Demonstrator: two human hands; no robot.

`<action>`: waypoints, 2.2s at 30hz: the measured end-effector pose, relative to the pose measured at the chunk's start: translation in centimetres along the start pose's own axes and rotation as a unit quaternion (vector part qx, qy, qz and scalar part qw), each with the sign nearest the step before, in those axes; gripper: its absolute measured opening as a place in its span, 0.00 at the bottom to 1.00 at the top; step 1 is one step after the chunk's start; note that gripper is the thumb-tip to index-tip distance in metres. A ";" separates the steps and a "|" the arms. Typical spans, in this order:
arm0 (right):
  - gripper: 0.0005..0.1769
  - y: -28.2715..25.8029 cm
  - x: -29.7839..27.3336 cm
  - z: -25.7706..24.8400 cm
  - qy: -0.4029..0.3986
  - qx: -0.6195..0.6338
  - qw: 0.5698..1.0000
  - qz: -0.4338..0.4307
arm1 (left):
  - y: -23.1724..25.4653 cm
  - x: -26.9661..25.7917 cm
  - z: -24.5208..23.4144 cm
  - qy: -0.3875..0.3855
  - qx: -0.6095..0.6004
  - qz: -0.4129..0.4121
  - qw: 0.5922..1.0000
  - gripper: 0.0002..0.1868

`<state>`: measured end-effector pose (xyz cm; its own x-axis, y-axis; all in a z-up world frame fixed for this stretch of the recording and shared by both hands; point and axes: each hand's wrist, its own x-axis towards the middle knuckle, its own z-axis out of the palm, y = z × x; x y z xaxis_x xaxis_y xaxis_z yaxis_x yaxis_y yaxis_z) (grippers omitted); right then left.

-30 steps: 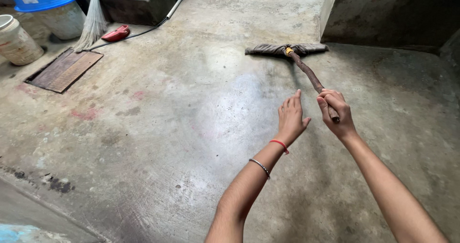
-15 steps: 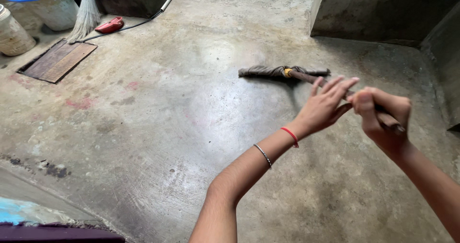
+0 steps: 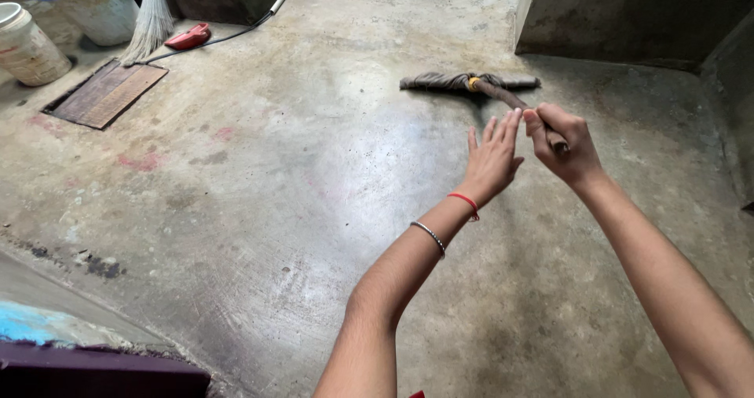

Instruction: The person mops a concrete floor by hand using a mop with a wooden handle and a cloth head, moving the mop back and forth across different sections of the floor.

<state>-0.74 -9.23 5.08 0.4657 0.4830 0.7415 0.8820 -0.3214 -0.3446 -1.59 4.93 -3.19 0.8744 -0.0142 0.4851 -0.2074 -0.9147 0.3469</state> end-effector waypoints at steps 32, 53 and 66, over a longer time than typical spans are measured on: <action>0.12 3.7 -2.7 4.4 0.020 -0.085 0.996 -0.007 | -2.6 0.0 1.0 -0.035 -0.021 -0.030 0.999 0.59; 0.10 2.8 -1.9 3.9 0.037 -0.063 0.995 -0.065 | -3.2 -0.1 0.8 -0.020 -0.045 -0.008 0.999 0.59; 0.16 -4.9 -2.1 -0.2 0.046 0.030 0.998 0.040 | -2.1 0.1 -2.4 0.107 -0.147 0.126 0.975 0.52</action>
<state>-6.10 -8.79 5.31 0.5282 0.3808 0.7590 0.8466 -0.3056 -0.4358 -2.13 7.80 -2.00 0.6747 -0.1097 0.7299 -0.5473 -0.7378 0.3951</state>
